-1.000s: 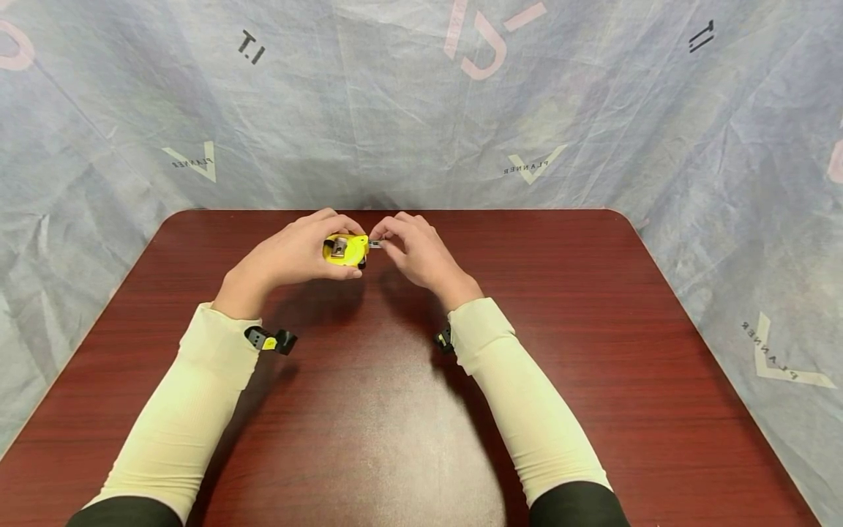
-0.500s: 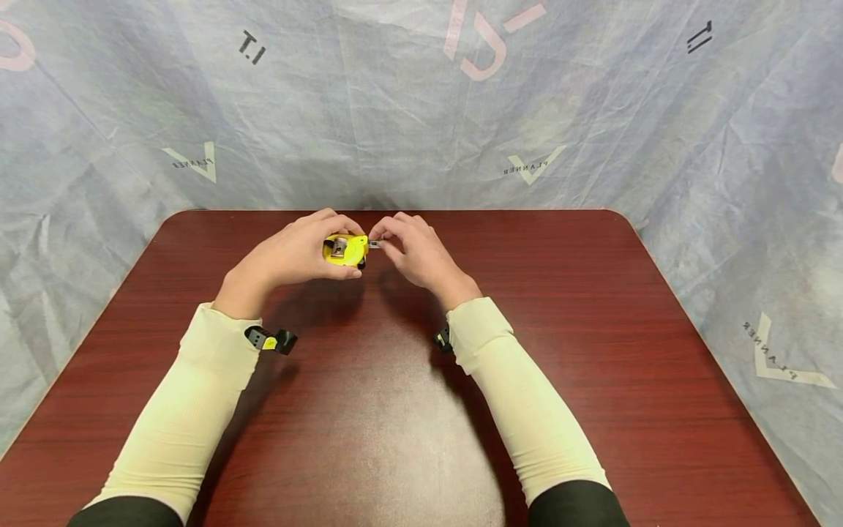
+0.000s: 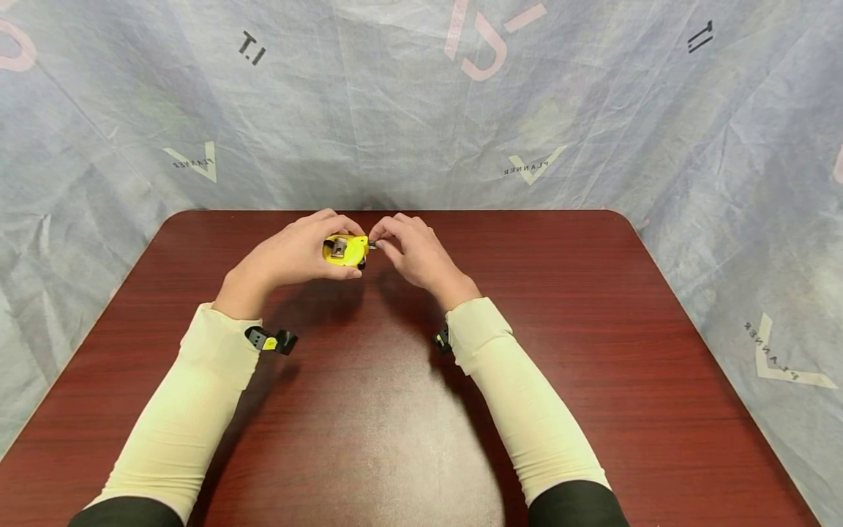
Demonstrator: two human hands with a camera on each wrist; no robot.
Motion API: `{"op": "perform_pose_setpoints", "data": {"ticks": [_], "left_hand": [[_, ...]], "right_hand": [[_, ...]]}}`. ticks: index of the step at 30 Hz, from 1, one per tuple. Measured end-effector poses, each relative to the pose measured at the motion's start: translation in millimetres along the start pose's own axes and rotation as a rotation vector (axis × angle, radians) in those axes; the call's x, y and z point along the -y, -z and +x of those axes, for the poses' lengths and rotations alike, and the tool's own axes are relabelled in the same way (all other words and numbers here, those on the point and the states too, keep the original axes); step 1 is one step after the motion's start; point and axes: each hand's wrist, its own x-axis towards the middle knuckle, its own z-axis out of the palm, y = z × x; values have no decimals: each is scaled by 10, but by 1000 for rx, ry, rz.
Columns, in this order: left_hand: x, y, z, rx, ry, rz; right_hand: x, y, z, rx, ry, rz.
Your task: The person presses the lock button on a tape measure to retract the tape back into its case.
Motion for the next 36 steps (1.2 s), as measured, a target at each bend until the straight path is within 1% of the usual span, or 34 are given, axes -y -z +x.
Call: {"op": "perform_pose_setpoints", "data": {"ticks": [10, 19, 25, 32, 36], "left_hand": [[16, -13, -12, 0, -1, 4], [12, -21, -28, 9, 9, -4], [38, -15, -48, 17, 29, 5], [61, -19, -58, 16, 26, 5], [69, -15, -76, 10, 30, 6]], "right_hand": [[18, 7, -33, 18, -42, 9], [14, 22, -48, 10, -25, 16], [-26, 43, -77, 13, -49, -5], [-53, 80, -122, 4, -48, -16], [-69, 118, -161, 9, -71, -33]]}}
